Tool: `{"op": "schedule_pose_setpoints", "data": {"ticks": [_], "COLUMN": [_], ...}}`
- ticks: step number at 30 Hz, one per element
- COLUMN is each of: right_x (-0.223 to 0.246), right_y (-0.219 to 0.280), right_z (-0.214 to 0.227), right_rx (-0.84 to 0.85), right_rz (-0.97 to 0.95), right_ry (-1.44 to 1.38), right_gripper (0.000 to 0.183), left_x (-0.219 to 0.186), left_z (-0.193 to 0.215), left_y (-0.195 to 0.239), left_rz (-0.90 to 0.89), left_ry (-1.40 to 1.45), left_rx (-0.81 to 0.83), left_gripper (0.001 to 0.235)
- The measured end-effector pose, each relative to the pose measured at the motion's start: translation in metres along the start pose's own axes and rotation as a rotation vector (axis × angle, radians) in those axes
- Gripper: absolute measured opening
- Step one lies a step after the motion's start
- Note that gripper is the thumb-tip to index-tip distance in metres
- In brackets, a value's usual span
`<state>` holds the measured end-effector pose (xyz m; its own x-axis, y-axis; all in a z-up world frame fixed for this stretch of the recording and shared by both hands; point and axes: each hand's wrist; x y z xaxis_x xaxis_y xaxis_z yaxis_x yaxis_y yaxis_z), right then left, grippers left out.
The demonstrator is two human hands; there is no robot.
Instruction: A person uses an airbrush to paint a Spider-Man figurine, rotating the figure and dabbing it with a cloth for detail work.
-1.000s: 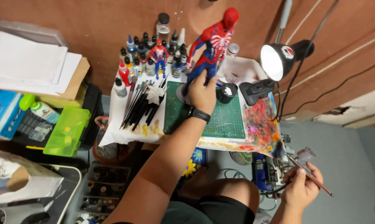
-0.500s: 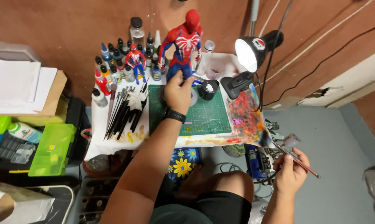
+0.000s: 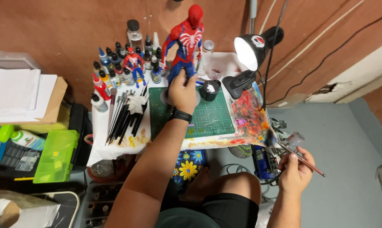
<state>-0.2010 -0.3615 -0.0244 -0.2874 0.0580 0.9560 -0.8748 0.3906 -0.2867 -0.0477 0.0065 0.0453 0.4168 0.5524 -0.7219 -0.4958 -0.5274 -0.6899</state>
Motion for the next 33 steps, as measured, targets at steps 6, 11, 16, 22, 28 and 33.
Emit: {"op": "schedule_pose_setpoints", "data": {"ticks": [6,11,16,22,28,33], "right_x": [0.003,0.011,0.019,0.025,0.020,0.019], "right_y": [0.001,0.000,0.002,0.003,-0.002,-0.001], "right_z": [-0.001,-0.010,-0.014,-0.015,-0.015,-0.015], "right_rx": [0.004,-0.043,-0.056,-0.053,-0.048,0.001], "right_rz": [0.002,-0.015,0.005,-0.002,0.001,0.034], "right_ry": [-0.004,0.054,0.117,0.131,0.134,0.049], "right_gripper": [0.020,0.020,0.019,0.021,0.022,0.019], "left_x": [0.018,0.014,0.006,-0.004,0.004,0.007], "left_z": [-0.021,-0.025,-0.027,-0.021,-0.028,-0.019], "left_y": [0.008,0.014,0.018,0.016,0.017,0.010], "left_rz": [-0.008,-0.042,-0.022,0.087,0.067,-0.107], "left_ry": [-0.104,-0.102,-0.032,0.028,-0.001,-0.101], "left_rx": [-0.068,-0.137,-0.141,-0.031,-0.082,-0.184], "left_gripper": [0.040,0.039,0.039,0.040,0.039,0.038]}}
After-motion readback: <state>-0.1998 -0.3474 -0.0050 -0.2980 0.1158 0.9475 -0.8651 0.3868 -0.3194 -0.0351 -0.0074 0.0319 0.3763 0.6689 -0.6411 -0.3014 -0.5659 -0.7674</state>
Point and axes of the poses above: each hand's wrist, its own y-axis away from the middle knuckle, its own z-axis out of the back of the hand, x = y × z, and after that the axes turned 13 degrees about -z, right-handed
